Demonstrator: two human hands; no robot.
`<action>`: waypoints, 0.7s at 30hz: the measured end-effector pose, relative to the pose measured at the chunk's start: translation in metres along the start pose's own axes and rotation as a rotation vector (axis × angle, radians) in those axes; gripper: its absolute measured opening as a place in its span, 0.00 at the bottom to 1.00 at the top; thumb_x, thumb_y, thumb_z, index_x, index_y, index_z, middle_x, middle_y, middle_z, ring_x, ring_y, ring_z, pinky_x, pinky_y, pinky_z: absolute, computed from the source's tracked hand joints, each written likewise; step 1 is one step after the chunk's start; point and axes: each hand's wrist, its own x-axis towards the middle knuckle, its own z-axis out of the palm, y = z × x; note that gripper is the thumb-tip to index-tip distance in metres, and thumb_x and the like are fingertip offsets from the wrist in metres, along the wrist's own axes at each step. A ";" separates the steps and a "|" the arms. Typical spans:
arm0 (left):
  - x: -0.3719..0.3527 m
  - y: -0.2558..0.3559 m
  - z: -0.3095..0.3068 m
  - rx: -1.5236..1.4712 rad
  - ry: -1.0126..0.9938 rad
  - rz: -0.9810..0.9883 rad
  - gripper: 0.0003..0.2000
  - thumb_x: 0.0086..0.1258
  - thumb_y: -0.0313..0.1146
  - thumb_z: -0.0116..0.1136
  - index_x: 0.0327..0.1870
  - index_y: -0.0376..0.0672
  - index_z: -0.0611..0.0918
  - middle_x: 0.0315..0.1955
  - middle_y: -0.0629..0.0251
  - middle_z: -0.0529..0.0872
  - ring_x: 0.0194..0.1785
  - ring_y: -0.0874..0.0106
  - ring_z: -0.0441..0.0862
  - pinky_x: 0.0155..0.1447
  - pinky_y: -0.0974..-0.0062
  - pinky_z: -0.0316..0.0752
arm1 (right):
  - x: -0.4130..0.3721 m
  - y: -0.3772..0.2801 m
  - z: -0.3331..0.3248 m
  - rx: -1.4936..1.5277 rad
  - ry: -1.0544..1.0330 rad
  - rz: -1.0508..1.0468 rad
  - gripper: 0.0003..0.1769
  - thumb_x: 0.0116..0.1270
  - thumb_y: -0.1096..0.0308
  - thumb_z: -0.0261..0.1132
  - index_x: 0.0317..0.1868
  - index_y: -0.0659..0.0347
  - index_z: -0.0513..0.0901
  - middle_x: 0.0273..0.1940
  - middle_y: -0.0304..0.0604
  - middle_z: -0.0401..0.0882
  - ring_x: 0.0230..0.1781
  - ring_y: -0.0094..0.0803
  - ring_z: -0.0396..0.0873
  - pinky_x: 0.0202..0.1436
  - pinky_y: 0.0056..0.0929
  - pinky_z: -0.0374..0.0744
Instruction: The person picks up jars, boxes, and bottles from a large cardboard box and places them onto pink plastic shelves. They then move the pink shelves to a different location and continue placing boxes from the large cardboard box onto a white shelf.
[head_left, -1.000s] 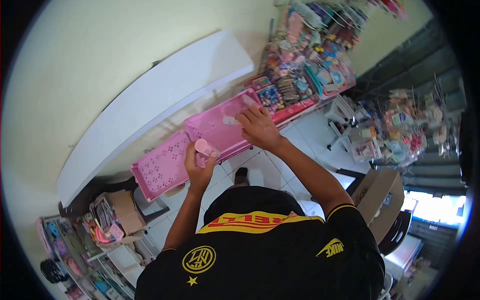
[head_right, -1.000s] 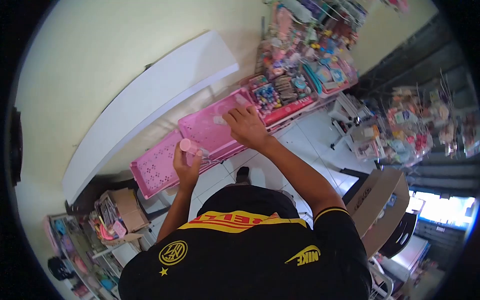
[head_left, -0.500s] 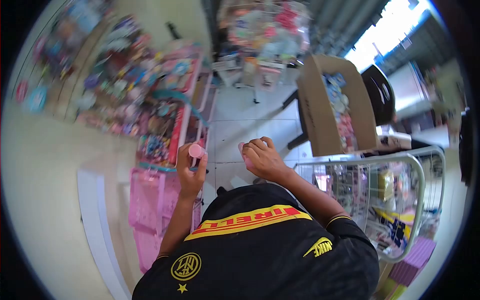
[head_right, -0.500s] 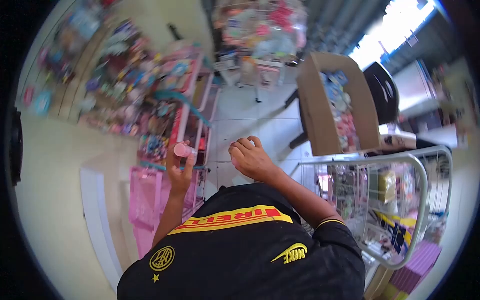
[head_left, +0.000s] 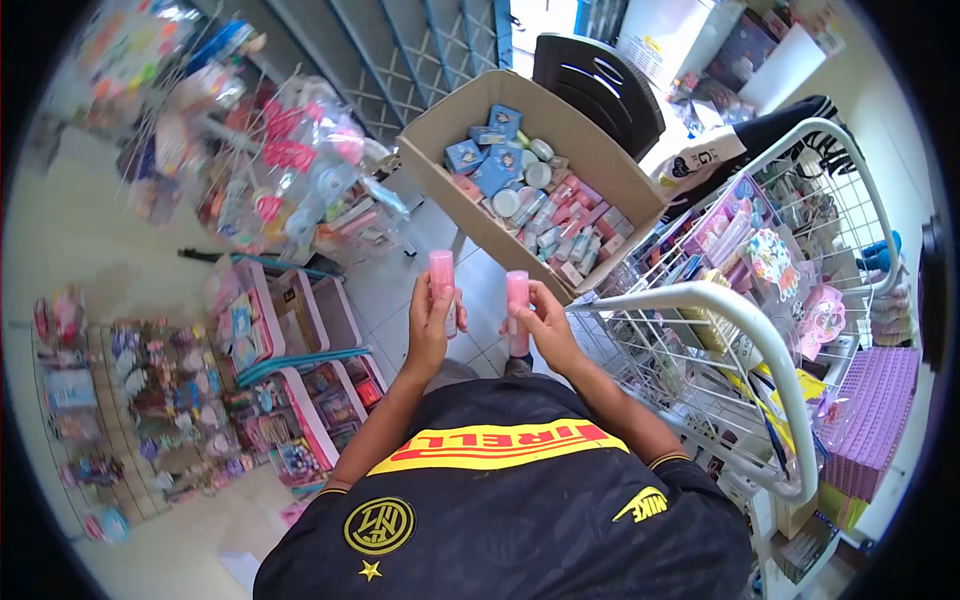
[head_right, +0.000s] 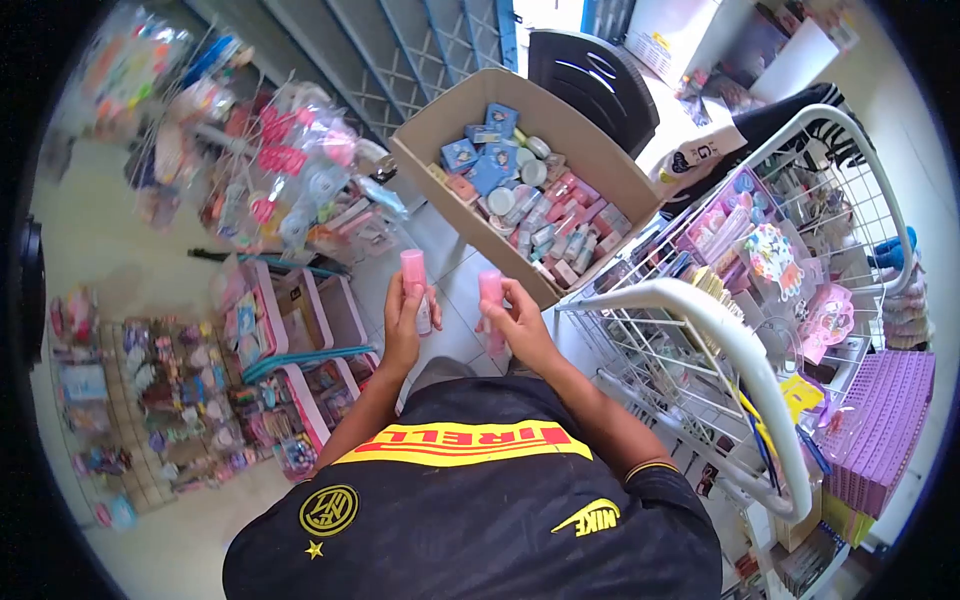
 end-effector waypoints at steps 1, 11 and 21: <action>0.014 0.000 0.004 0.006 -0.015 -0.016 0.13 0.79 0.40 0.47 0.55 0.42 0.70 0.31 0.67 0.75 0.26 0.78 0.76 0.30 0.81 0.72 | 0.008 -0.002 -0.007 0.137 0.066 0.092 0.18 0.75 0.63 0.58 0.59 0.60 0.68 0.39 0.43 0.78 0.32 0.28 0.82 0.35 0.26 0.80; 0.169 -0.022 0.004 0.074 -0.280 -0.273 0.15 0.78 0.43 0.48 0.57 0.44 0.70 0.30 0.68 0.77 0.21 0.80 0.74 0.23 0.81 0.69 | 0.131 0.036 -0.056 0.317 0.680 0.224 0.22 0.69 0.58 0.64 0.57 0.59 0.69 0.33 0.38 0.76 0.25 0.23 0.76 0.27 0.24 0.77; 0.286 -0.095 0.024 0.320 -0.584 -0.580 0.22 0.71 0.35 0.52 0.64 0.43 0.64 0.40 0.63 0.78 0.36 0.73 0.81 0.38 0.71 0.80 | 0.247 0.218 -0.190 -0.100 1.158 0.221 0.37 0.63 0.70 0.63 0.71 0.68 0.58 0.56 0.53 0.76 0.57 0.39 0.76 0.58 0.34 0.76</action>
